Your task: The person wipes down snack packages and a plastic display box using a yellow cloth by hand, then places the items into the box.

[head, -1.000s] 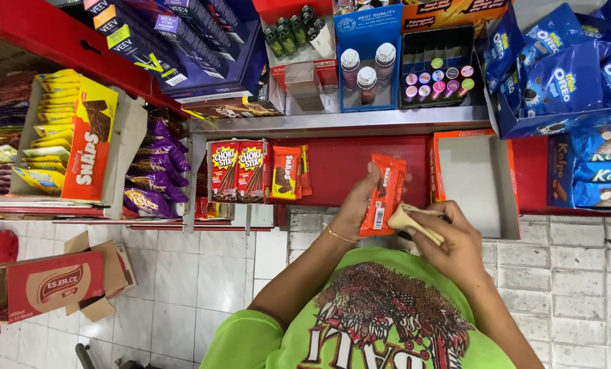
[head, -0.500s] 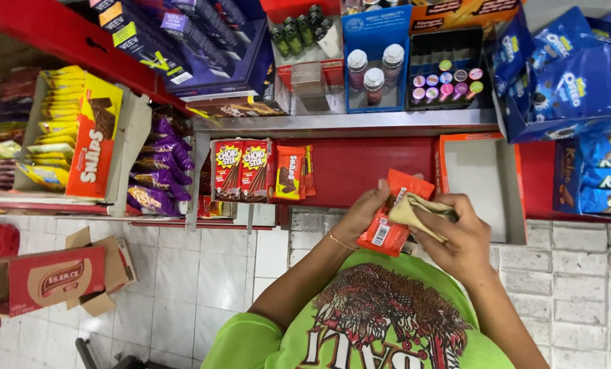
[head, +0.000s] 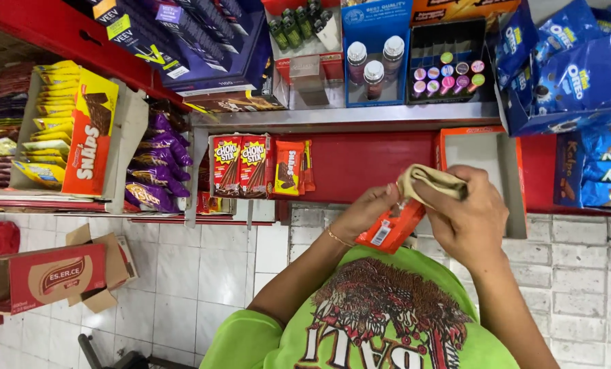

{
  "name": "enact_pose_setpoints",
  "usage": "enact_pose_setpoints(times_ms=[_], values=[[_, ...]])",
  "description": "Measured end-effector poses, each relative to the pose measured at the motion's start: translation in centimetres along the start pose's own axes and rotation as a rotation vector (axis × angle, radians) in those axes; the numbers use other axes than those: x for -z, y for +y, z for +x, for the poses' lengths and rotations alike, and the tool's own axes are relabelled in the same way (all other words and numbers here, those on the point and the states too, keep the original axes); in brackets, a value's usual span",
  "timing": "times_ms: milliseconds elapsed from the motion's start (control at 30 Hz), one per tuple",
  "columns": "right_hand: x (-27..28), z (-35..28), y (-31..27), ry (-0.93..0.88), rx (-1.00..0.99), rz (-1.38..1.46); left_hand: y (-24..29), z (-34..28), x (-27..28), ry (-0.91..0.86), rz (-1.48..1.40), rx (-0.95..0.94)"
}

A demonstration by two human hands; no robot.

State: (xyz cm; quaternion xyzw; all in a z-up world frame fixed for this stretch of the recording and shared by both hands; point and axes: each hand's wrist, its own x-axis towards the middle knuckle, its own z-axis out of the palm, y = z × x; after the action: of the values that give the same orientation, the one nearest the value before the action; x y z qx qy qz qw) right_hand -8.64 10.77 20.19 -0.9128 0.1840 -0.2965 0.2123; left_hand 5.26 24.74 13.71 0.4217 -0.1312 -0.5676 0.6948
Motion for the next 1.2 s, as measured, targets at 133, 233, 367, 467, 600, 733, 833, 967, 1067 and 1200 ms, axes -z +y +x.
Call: enact_pose_setpoints(times_ms=[133, 233, 367, 467, 600, 733, 833, 967, 1067, 1200], values=[[0.8, -0.1, 0.9, -0.077, -0.016, -0.059, -0.7, 0.4, 2.3, 0.04, -0.014, -0.041], [-0.2, -2.0, 2.6, -0.065, -0.122, -0.014, 2.5, -0.9, 0.2, 0.079, -0.076, -0.024], [-1.6, -2.5, 2.6, 0.024, -0.223, 0.279, 0.8, 0.2, 1.3, 0.132, -0.219, -0.087], [-2.2, -2.5, 1.4, 0.008, -0.212, 0.482, -3.1, 1.6, 3.9, 0.204, -0.227, -0.084], [-1.9, -2.4, 0.2, -0.053, -0.254, 0.621, -2.3, 1.8, 3.8, 0.292, -0.281, -0.08], [-1.6, -2.8, -0.6, -0.123, -0.232, 0.69, 4.8, 0.9, -1.7, 0.306, -0.477, -0.059], [-1.3, -3.0, -1.1, -0.145, -0.186, 0.613, 4.0, 1.3, -0.2, 0.296, -0.483, -0.049], [-1.5, -3.7, -0.9, -0.197, -0.157, 0.603, 2.3, 1.6, 1.6, 0.263, -0.545, -0.057], [-2.3, -4.6, -0.4, -0.235, -0.145, 0.628, 2.5, 0.8, 1.9, 0.199, -0.668, -0.099], [-3.0, -5.7, -0.3, -0.294, -0.225, 0.643, -4.4, 3.6, 10.3, 0.367, -0.823, -0.031]])
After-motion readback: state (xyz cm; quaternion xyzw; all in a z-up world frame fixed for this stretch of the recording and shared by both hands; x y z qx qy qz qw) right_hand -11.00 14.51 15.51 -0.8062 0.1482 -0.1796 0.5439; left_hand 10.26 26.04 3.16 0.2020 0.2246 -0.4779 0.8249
